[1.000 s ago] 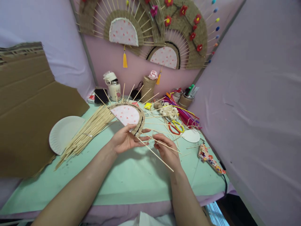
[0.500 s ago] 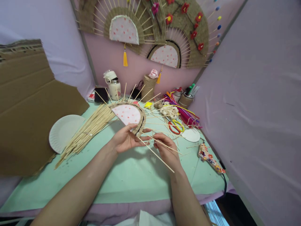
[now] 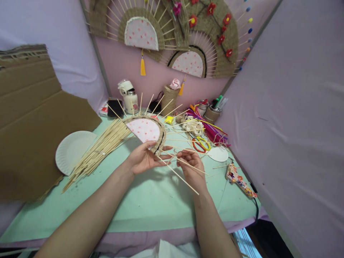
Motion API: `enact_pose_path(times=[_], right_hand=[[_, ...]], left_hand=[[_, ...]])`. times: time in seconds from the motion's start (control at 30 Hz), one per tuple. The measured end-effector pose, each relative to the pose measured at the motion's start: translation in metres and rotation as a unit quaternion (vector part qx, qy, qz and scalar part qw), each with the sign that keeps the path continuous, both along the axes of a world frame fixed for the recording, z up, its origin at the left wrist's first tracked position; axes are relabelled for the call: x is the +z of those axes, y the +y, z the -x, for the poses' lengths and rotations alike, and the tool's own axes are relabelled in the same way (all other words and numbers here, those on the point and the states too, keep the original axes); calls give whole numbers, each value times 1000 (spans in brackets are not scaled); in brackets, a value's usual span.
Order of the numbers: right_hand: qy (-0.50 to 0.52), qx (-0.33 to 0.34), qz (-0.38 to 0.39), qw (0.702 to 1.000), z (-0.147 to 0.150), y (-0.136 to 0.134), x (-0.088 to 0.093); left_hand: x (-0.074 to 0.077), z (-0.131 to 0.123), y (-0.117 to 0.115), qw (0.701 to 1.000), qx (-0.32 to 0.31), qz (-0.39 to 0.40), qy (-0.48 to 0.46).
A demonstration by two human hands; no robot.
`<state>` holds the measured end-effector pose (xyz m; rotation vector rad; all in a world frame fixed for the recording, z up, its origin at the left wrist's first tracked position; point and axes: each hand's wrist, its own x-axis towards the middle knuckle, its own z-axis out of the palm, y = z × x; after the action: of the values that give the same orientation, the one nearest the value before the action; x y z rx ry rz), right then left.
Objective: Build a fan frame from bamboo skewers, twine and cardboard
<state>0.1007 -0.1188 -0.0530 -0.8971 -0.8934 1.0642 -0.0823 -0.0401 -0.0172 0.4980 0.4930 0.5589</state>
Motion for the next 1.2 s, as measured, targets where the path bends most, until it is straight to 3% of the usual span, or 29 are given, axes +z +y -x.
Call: enact_pose_path(times=[0.77,1.2], right_hand=[[41,22,28,999,3,0,5],[-8,36,3,999,2,-3,-1]], left_hand=[[-6,0,1,1000,-3,11,-24],[-2,-2,-2,1000,14,-2,-1]])
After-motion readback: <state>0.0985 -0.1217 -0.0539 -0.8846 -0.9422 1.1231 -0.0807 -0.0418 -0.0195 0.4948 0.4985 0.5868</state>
